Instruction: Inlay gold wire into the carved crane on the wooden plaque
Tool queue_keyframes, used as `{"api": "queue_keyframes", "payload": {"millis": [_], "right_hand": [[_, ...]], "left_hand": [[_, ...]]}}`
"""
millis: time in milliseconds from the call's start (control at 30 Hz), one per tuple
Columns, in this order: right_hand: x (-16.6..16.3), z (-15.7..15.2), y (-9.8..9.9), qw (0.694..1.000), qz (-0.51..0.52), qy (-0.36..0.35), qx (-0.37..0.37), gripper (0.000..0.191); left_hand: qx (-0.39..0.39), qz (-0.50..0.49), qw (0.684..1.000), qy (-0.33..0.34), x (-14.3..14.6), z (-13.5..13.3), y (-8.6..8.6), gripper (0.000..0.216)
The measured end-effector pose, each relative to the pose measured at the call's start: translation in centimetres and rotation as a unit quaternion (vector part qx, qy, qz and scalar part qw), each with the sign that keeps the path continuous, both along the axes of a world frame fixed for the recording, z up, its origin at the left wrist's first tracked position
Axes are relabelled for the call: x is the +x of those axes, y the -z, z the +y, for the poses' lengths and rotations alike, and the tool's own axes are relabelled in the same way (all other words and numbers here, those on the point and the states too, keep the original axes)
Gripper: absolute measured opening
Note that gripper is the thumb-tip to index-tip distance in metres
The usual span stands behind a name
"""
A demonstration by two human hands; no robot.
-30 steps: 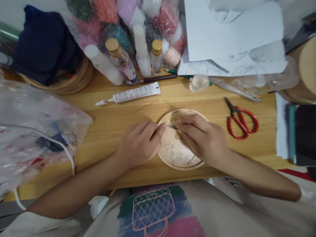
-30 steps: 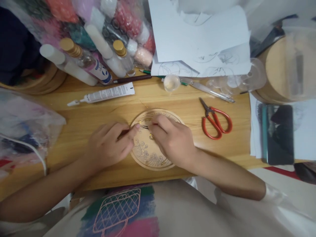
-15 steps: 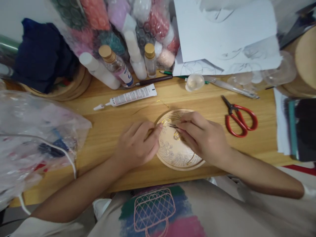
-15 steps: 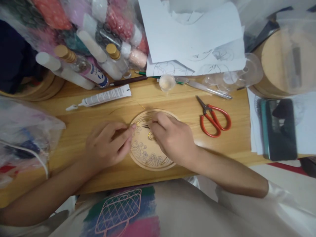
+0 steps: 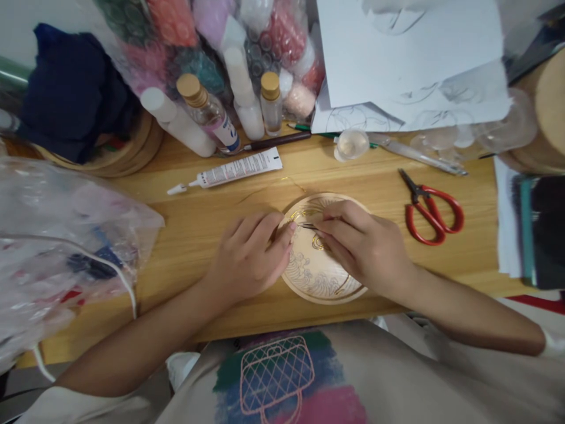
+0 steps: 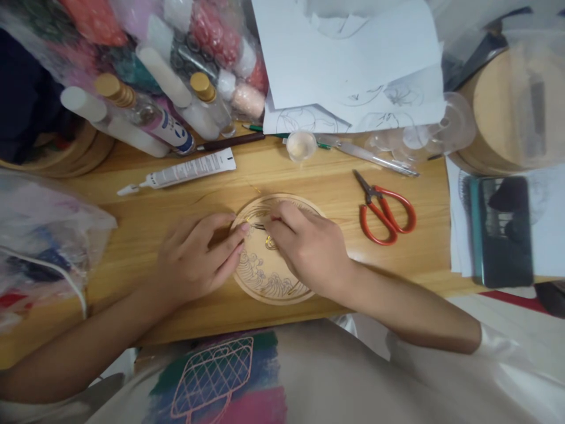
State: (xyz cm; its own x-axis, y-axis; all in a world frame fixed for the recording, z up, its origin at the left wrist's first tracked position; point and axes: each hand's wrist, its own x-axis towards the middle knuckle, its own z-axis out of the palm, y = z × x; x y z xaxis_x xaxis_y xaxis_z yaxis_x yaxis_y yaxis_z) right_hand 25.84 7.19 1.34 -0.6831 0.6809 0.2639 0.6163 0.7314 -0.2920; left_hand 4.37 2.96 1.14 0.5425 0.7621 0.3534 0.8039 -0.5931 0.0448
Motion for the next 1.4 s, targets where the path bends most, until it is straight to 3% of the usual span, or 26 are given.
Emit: {"api": "queue_keyframes", "payload": {"millis": [1400], "right_hand": [[-0.10, -0.08, 0.14, 1.000, 0.001, 0.001, -0.024, 0.020]], "left_hand": [[-0.014, 0.005, 1.000, -0.008, 0.21, -0.16, -0.19, 0.019]]}}
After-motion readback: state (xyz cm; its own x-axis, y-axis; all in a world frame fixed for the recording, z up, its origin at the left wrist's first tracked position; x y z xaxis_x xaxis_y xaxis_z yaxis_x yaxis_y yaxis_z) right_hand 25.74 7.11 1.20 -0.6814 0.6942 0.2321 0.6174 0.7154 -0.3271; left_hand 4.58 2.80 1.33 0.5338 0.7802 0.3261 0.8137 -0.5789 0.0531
